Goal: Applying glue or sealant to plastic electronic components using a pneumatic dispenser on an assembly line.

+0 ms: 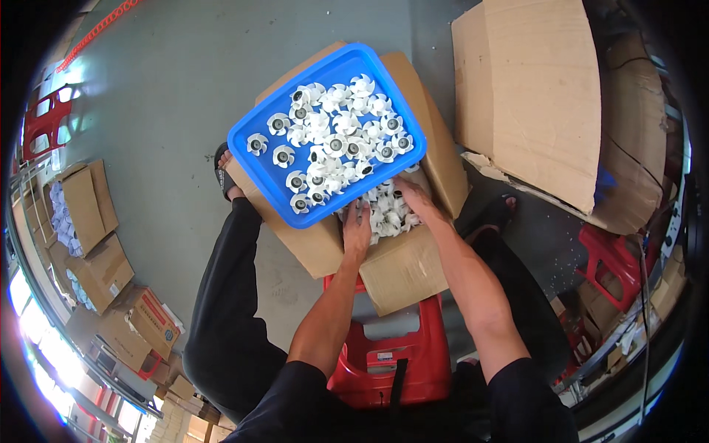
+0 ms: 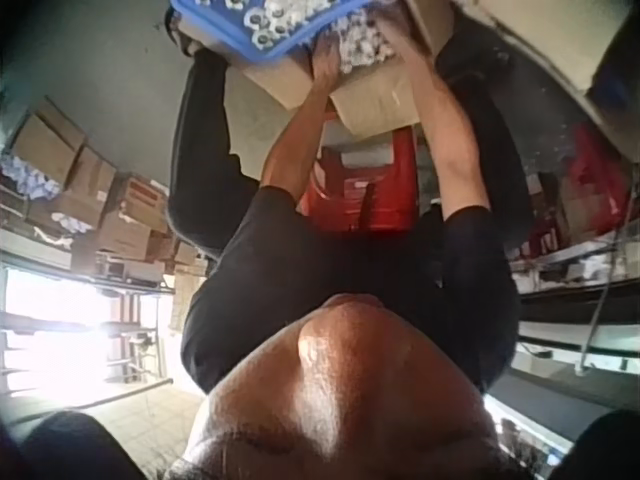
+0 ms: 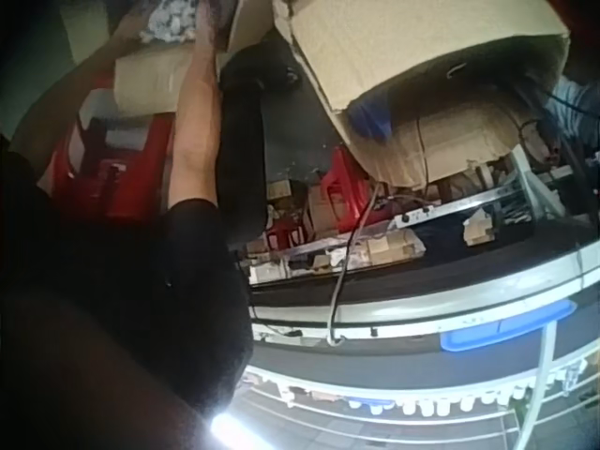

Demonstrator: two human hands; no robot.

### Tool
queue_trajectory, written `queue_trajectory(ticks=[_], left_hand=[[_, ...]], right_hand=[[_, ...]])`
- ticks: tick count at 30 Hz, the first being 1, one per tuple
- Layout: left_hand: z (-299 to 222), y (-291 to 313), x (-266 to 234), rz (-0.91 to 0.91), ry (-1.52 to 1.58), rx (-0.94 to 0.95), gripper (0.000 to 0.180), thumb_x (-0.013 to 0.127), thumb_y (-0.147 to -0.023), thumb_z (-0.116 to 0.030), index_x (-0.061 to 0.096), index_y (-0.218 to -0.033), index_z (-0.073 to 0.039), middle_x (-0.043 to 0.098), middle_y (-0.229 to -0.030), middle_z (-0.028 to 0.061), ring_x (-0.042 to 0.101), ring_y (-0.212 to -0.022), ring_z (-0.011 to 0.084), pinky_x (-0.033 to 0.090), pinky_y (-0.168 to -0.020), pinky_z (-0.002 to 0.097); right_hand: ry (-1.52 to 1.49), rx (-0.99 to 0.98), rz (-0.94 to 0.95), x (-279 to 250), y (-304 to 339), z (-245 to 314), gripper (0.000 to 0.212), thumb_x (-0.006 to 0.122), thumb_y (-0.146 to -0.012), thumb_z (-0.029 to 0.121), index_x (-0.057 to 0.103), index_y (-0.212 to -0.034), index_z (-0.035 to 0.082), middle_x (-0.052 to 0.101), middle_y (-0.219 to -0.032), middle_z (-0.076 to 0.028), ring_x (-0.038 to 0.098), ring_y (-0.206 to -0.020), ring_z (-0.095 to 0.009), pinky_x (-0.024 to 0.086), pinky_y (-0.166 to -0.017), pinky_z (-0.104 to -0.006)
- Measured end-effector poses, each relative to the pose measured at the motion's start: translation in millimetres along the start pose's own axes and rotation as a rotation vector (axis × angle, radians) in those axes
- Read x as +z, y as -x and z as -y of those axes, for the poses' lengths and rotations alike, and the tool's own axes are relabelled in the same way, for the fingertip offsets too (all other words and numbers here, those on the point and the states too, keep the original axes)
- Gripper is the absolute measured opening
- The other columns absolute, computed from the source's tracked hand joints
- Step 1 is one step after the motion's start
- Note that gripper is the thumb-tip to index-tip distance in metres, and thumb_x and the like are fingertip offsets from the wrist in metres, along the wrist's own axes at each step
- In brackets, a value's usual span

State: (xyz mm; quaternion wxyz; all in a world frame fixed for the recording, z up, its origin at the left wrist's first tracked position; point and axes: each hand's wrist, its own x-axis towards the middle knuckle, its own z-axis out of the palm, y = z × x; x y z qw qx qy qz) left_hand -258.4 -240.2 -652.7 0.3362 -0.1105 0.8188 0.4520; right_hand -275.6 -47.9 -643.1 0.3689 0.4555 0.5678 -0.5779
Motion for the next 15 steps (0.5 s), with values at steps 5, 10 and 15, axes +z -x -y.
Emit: queue_trajectory(ticks=[5,10,15], left_hand=[[14.3,-17.3,10.0,0.043,0.286,-0.065,0.061,0.047,-0.097,-0.044,0.043,-0.138,0.001,0.043,-0.14,0.025,0.041,-0.129,0.0373,0.03,-0.109,0.039],[-0.9,-9.8,10.3,-0.116,0.521,-0.208,0.054,0.049,-0.098,-0.036,0.05,-0.133,0.006,0.057,-0.131,0.015,0.052,-0.119,0.0212,0.036,-0.102,0.0311],[-43.7,-1.9,35.3,-0.402,0.281,-0.158,0.038,0.054,-0.094,-0.027,0.066,-0.107,0.006,0.067,-0.106,0.0193,0.061,-0.095,0.0264,0.044,-0.088,0.035]], right_hand=[[-0.231,0.034,0.061,28.1,-7.0,-35.4,0.076,0.058,-0.086,0.059,0.048,-0.139,0.005,0.057,-0.132,-0.008,0.058,-0.112,-0.023,0.045,-0.094,-0.0361],[-0.416,-0.048,-0.037,60.7,37.3,-11.3,0.065,0.064,-0.083,0.056,0.063,-0.123,0.005,0.065,-0.117,-0.007,0.059,-0.102,-0.016,0.045,-0.088,-0.03],[-0.605,-0.154,-0.433,69.1,37.4,-35.1,0.043,0.064,-0.087,0.04,0.071,-0.108,0.003,0.068,-0.094,-0.003,0.059,-0.083,-0.011,0.046,-0.071,-0.0264]])
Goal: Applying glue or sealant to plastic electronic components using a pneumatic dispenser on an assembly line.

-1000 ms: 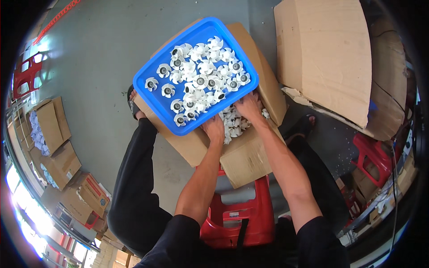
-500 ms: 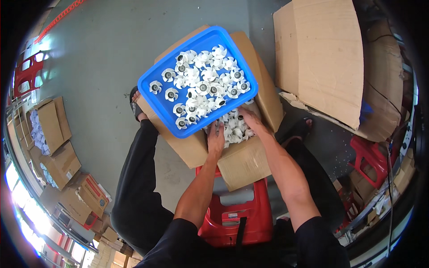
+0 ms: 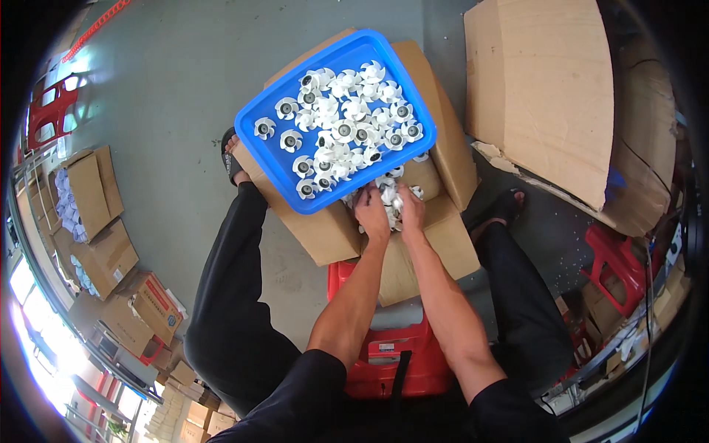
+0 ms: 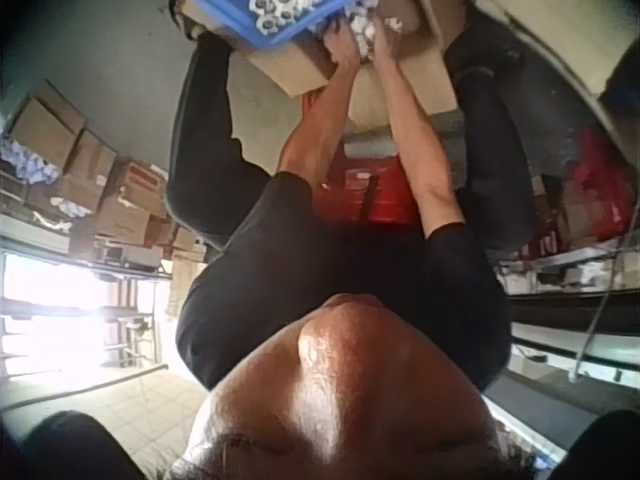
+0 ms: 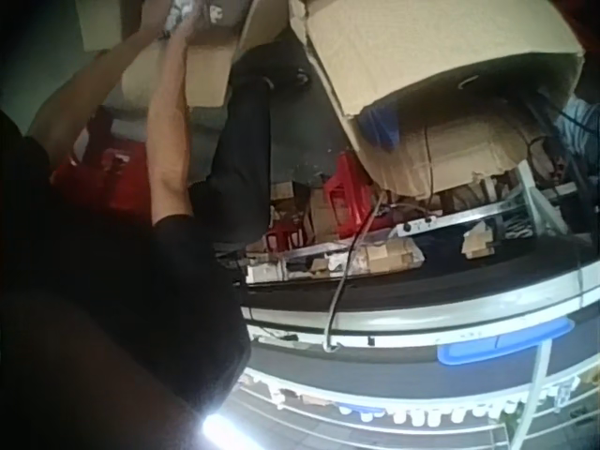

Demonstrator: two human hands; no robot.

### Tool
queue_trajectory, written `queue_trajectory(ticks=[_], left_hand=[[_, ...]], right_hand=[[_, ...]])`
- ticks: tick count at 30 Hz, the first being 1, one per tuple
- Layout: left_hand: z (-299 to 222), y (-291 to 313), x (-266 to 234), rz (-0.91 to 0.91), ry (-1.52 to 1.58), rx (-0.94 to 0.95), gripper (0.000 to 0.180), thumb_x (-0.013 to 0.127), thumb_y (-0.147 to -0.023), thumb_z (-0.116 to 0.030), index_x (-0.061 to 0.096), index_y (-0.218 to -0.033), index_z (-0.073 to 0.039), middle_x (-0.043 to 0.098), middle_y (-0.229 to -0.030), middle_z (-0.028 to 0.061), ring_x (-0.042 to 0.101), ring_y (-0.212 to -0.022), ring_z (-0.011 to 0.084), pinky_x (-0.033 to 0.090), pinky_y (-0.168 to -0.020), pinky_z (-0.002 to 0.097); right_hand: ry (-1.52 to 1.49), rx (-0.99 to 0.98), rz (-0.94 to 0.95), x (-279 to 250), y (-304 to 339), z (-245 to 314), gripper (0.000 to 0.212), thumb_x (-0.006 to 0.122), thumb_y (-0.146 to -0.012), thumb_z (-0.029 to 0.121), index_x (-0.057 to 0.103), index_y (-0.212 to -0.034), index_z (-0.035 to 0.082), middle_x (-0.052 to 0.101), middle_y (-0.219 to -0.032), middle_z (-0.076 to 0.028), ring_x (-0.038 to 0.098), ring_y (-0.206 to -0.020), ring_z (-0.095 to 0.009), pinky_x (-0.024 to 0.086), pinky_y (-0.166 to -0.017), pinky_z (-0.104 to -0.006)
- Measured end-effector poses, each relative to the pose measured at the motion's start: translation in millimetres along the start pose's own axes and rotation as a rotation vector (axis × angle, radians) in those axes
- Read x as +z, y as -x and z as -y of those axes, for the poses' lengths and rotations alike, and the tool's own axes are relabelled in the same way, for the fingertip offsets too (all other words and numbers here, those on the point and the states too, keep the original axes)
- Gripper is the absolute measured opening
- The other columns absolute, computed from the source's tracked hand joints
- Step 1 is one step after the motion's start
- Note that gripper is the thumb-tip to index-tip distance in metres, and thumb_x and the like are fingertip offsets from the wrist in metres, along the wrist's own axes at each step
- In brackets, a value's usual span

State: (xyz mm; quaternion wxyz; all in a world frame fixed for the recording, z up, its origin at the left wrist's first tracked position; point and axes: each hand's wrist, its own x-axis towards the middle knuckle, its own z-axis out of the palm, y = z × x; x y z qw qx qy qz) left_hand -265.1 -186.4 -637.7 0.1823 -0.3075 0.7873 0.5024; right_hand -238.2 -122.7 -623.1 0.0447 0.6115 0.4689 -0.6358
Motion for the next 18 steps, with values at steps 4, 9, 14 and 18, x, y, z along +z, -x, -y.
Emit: queue_trajectory(ticks=[4,9,14,18], left_hand=[[-2.7,4.0,-4.1,0.021,-0.009,0.042,0.037,0.056,-0.093,-0.031,0.069,-0.108,0.001,0.061,-0.108,0.0248,0.056,-0.103,0.0379,0.041,-0.093,0.0442],[-49.1,54.1,2.7,0.017,-0.041,0.052,0.037,0.055,-0.094,-0.031,0.069,-0.111,-0.002,0.056,-0.114,0.0182,0.054,-0.107,0.0332,0.041,-0.094,0.0408],[-99.3,64.7,-12.3,-0.059,0.097,0.074,0.034,0.054,-0.096,-0.027,0.068,-0.112,0.0,0.053,-0.118,0.0174,0.053,-0.107,0.0298,0.042,-0.093,0.0377],[-113.9,20.4,-41.2,-0.023,0.161,0.109,0.035,0.053,-0.096,-0.024,0.061,-0.11,0.008,0.055,-0.112,0.0203,0.053,-0.105,0.0314,0.04,-0.094,0.0389]], right_hand=[[-0.253,-0.07,-0.031,4.8,19.7,9.3,0.039,0.062,-0.091,0.032,0.069,-0.109,-0.002,0.069,-0.099,-0.006,0.061,-0.09,-0.013,0.047,-0.081,-0.0262],[-0.276,-0.128,-0.033,-30.0,36.4,36.2,0.043,0.052,-0.096,0.032,0.065,-0.113,-0.004,0.066,-0.107,-0.01,0.061,-0.098,-0.017,0.045,-0.088,-0.0283],[-0.275,-0.178,0.065,-19.8,67.9,91.4,0.041,0.049,-0.097,0.031,0.066,-0.11,-0.004,0.067,-0.105,-0.009,0.062,-0.094,-0.015,0.047,-0.082,-0.027],[-0.245,-0.134,0.233,20.2,89.5,140.6,0.038,0.05,-0.097,0.029,0.067,-0.111,-0.001,0.068,-0.104,-0.007,0.064,-0.092,-0.014,0.048,-0.082,-0.0258]])
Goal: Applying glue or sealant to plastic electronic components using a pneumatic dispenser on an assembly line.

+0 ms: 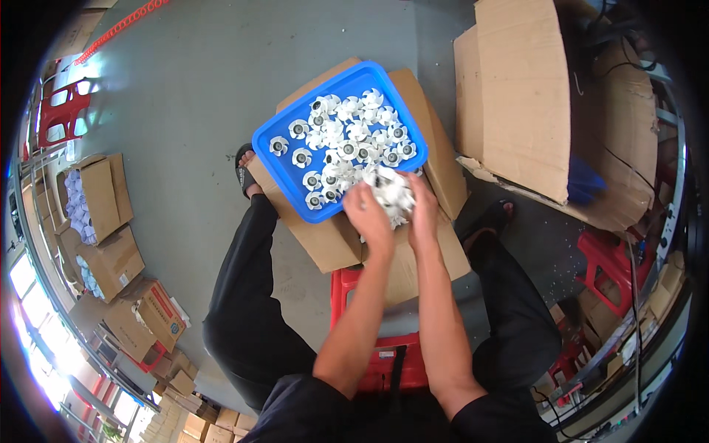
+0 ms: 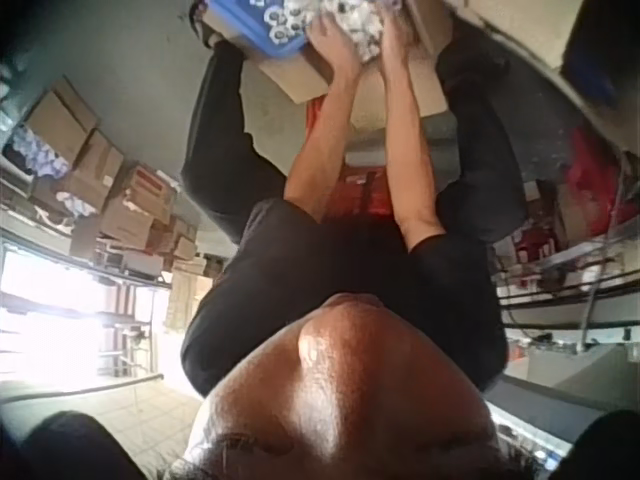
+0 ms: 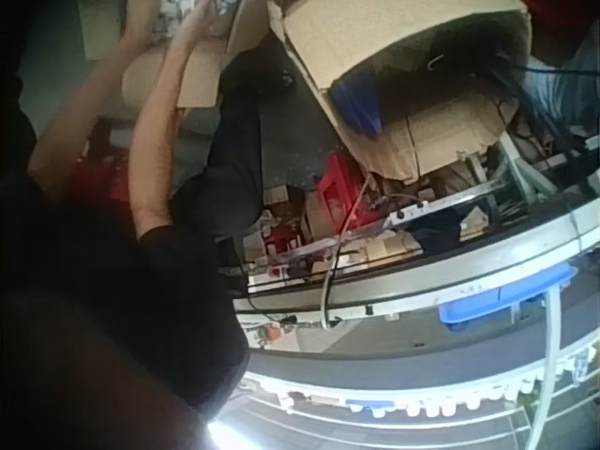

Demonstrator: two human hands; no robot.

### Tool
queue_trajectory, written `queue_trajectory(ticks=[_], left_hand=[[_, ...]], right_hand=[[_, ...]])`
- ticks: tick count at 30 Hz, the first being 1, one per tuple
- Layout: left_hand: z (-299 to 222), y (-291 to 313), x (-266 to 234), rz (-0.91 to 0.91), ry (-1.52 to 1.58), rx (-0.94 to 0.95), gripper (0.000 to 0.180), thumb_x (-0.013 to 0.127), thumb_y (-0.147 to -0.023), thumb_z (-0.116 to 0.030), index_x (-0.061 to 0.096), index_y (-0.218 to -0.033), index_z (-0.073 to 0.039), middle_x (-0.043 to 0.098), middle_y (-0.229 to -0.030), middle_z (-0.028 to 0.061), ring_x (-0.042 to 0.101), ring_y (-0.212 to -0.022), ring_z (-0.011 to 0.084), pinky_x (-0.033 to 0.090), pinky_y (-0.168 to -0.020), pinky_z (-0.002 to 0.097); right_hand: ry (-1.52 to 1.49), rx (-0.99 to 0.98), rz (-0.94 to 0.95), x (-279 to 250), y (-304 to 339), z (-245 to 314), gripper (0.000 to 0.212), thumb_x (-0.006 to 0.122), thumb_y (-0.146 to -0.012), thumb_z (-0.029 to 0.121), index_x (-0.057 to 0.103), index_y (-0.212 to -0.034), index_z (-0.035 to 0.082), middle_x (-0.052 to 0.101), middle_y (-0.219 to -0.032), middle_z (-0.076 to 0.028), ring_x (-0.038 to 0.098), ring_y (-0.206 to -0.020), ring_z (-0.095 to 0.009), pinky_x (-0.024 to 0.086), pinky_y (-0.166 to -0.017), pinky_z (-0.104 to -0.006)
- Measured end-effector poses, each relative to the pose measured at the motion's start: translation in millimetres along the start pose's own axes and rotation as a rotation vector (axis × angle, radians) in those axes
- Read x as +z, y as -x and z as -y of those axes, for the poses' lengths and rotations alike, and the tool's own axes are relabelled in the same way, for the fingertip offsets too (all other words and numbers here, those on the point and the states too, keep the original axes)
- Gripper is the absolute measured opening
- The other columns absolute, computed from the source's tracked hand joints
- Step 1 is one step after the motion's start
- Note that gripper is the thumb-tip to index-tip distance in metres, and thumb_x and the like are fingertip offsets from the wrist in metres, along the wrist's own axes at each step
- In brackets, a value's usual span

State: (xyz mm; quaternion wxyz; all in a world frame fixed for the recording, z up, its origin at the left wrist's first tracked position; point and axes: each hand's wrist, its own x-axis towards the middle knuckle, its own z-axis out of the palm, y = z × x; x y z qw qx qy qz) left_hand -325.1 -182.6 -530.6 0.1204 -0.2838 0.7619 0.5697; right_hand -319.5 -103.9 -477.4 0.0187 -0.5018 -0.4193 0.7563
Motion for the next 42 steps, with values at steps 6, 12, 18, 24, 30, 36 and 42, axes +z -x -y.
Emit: queue_trajectory(ticks=[6,12,18,24,30,36,42], left_hand=[[-61.9,-83.1,-34.8,-0.052,0.131,0.169,0.039,0.048,-0.096,-0.014,0.053,-0.128,0.007,0.06,-0.118,0.0184,0.056,-0.108,0.025,0.04,-0.096,0.0344],[-20.2,-48.8,-66.6,-0.228,0.137,-0.079,0.027,0.042,-0.098,-0.018,0.056,-0.114,-0.001,0.059,-0.097,0.0084,0.052,-0.077,0.0113,0.043,-0.065,0.0273],[126.8,7.9,-44.9,0.12,-0.316,0.011,0.046,0.057,-0.086,-0.017,0.05,-0.128,0.002,0.056,-0.112,0.0199,0.055,-0.1,0.0292,0.046,-0.087,0.0392],[122.6,-51.8,-1.6,-0.068,-0.294,0.032,0.052,0.054,-0.091,-0.023,0.044,-0.134,0.004,0.044,-0.135,0.0297,0.041,-0.125,0.0442,0.035,-0.104,0.0458],[114.4,-68.3,-6.2,0.157,-0.715,0.009,0.04,0.052,-0.096,-0.026,0.056,-0.126,-0.001,0.055,-0.131,0.021,0.051,-0.12,0.0375,0.042,-0.097,0.046],[126.6,-38.2,-12.8,0.221,-0.55,0.393,0.037,0.053,-0.095,-0.022,0.055,-0.123,0.003,0.047,-0.135,0.0275,0.045,-0.121,0.0455,0.036,-0.103,0.0473],[119.7,-20.6,-34.5,0.223,-0.603,0.186,0.047,0.056,-0.09,-0.019,0.045,-0.128,0.007,0.05,-0.124,0.0274,0.047,-0.116,0.0438,0.036,-0.1,0.0511]], right_hand=[[0.234,-0.134,0.251,57.1,-45.7,-2.5,0.05,0.055,-0.096,0.038,0.059,-0.124,-0.002,0.065,-0.115,-0.012,0.06,-0.103,-0.017,0.044,-0.092,-0.0283],[0.506,-0.53,-0.139,-5.1,-63.0,-6.4,0.025,0.056,-0.094,0.022,0.065,-0.099,-0.001,0.068,-0.081,-0.01,0.064,-0.07,-0.018,0.05,-0.065,-0.0323],[0.981,-0.466,-0.093,-75.7,-85.8,-73.9,0.029,0.059,-0.088,0.017,0.062,-0.11,-0.003,0.066,-0.102,-0.018,0.065,-0.09,-0.027,0.051,-0.081,-0.0374],[1.192,-0.343,0.09,-58.2,-121.7,-83.2,0.062,0.069,-0.079,0.03,0.049,-0.133,0.009,0.028,-0.146,-0.022,0.034,-0.128,-0.047,0.032,-0.1,-0.0642],[1.26,-0.459,0.127,-54.0,-130.7,-94.9,0.076,0.073,-0.074,0.039,0.042,-0.14,0.02,0.03,-0.145,-0.02,0.03,-0.13,-0.047,0.029,-0.1,-0.067],[1.588,-0.542,0.512,-88.8,-127.4,-86.5,0.064,0.066,-0.077,0.043,0.052,-0.135,0.02,0.042,-0.139,-0.022,0.039,-0.128,-0.04,0.041,-0.096,-0.0602],[1.52,-0.225,0.73,-102.4,-129.1,-63.7,0.053,0.064,-0.078,0.031,0.058,-0.129,0.016,0.064,-0.116,-0.018,0.061,-0.101,-0.034,0.047,-0.094,-0.0447]])
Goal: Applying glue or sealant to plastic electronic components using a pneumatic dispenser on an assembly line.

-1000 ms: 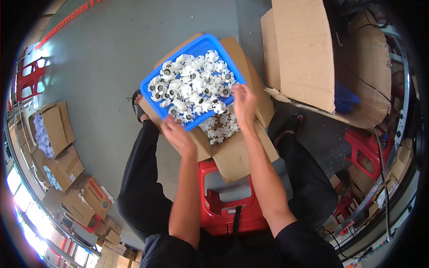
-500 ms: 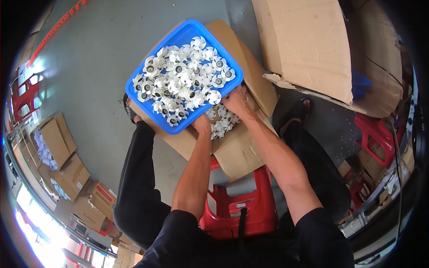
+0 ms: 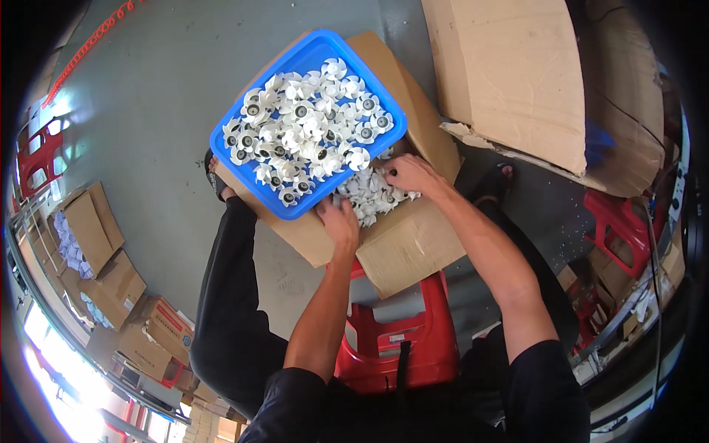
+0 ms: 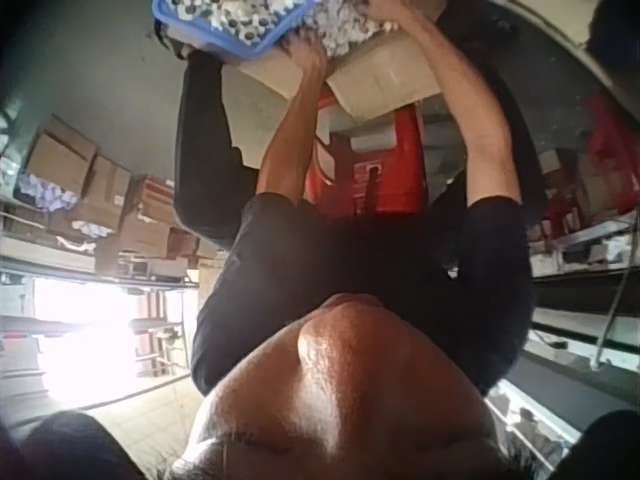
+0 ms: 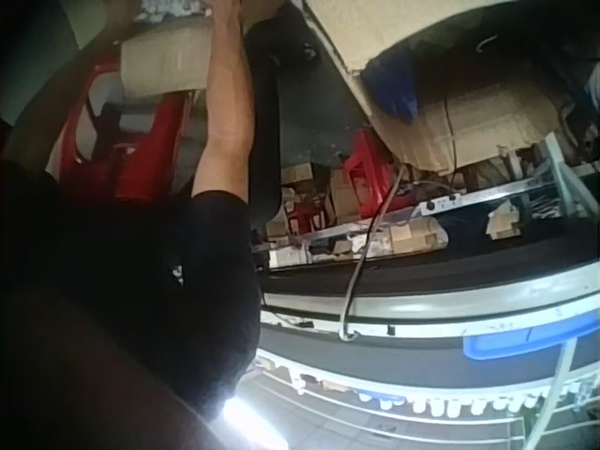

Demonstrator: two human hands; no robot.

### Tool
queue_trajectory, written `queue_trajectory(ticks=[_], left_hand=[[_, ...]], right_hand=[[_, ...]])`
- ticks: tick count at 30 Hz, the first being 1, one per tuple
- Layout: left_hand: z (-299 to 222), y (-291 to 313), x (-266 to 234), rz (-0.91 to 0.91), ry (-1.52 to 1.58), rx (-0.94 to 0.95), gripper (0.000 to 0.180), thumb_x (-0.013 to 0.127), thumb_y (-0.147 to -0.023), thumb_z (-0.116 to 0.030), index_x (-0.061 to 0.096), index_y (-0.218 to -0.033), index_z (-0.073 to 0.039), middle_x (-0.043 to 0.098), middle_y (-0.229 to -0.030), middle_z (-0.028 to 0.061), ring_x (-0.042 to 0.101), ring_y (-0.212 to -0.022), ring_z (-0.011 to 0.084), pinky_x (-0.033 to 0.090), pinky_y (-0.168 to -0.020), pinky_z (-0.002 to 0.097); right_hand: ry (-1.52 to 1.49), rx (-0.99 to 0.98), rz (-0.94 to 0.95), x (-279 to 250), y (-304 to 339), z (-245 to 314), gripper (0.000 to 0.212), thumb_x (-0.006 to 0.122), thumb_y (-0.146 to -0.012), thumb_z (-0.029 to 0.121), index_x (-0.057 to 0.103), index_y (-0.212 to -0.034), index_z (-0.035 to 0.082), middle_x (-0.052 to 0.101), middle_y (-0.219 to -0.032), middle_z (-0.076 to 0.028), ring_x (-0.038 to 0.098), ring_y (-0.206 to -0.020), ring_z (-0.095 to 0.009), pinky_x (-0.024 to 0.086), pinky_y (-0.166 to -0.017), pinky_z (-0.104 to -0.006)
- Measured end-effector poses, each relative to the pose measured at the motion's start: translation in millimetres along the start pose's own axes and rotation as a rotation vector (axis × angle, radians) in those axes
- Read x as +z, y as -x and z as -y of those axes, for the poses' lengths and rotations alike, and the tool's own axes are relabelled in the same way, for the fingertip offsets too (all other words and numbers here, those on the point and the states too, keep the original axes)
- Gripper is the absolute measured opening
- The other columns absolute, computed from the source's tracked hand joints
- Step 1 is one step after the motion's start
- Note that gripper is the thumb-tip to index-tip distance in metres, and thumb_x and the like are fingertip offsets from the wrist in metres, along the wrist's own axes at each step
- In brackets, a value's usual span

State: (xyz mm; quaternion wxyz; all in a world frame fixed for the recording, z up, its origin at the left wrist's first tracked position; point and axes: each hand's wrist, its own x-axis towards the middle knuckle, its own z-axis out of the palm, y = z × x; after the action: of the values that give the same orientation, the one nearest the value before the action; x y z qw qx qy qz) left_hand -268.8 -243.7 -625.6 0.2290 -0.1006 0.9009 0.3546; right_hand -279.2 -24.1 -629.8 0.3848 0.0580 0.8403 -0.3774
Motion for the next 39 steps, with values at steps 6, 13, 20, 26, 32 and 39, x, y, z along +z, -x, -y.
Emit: queue_trajectory(ticks=[6,13,20,26,32,39], left_hand=[[9.1,-34.8,22.0,0.123,-0.153,-0.01,0.034,0.05,-0.093,-0.021,0.055,-0.12,0.0,0.056,-0.115,0.0337,0.05,-0.113,0.0462,0.044,-0.092,0.052],[18.3,-51.4,14.9,0.386,-0.063,-0.242,0.054,0.042,-0.099,-0.04,0.039,-0.141,-0.006,0.048,-0.139,0.0174,0.044,-0.129,0.035,0.039,-0.103,0.0438],[18.1,-30.4,4.5,0.409,0.578,-0.31,0.068,0.045,-0.097,-0.047,0.027,-0.149,-0.006,0.03,-0.152,0.0143,0.033,-0.138,0.0288,0.028,-0.111,0.036],[-9.7,-5.1,43.8,0.268,0.714,-0.436,0.059,0.044,-0.098,-0.042,0.036,-0.144,-0.005,0.038,-0.146,0.013,0.037,-0.133,0.0262,0.028,-0.109,0.035],[-36.0,9.2,48.5,-0.113,0.436,-0.367,0.044,0.052,-0.092,-0.033,0.061,-0.123,-0.003,0.063,-0.119,0.0195,0.059,-0.111,0.0341,0.043,-0.095,0.0386],[-77.8,46.9,34.5,-0.115,0.526,-0.327,0.039,0.052,-0.095,-0.033,0.063,-0.115,-0.002,0.067,-0.109,0.0175,0.062,-0.102,0.0306,0.044,-0.092,0.0389]], right_hand=[[-0.052,0.317,-0.417,28.5,4.7,13.4,0.06,0.064,-0.082,0.042,0.051,-0.135,0.017,0.039,-0.14,-0.024,0.038,-0.128,-0.045,0.034,-0.103,-0.0555],[-0.501,0.37,-0.43,42.6,3.3,24.5,0.056,0.06,-0.085,0.049,0.055,-0.13,0.017,0.057,-0.125,-0.022,0.054,-0.115,-0.039,0.042,-0.098,-0.0461],[-1.14,0.313,-0.37,80.1,3.0,38.0,0.068,0.058,-0.088,0.052,0.046,-0.14,0.01,0.043,-0.141,-0.013,0.05,-0.122,-0.027,0.048,-0.087,-0.038],[-0.856,0.494,-0.704,113.7,-4.5,5.0,0.06,0.066,-0.084,0.05,0.06,-0.125,0.007,0.056,-0.103,-0.012,0.054,-0.083,-0.018,0.043,-0.069,-0.0299],[-1.077,0.644,-0.693,104.3,8.4,44.6,0.042,0.069,-0.086,0.036,0.068,-0.104,-0.002,0.063,-0.091,-0.01,0.058,-0.086,-0.017,0.047,-0.076,-0.0304],[-1.342,0.527,-0.983,87.3,49.5,60.0,0.037,0.068,-0.087,0.031,0.069,-0.096,-0.005,0.067,-0.088,-0.009,0.059,-0.079,-0.014,0.048,-0.072,-0.0298]])
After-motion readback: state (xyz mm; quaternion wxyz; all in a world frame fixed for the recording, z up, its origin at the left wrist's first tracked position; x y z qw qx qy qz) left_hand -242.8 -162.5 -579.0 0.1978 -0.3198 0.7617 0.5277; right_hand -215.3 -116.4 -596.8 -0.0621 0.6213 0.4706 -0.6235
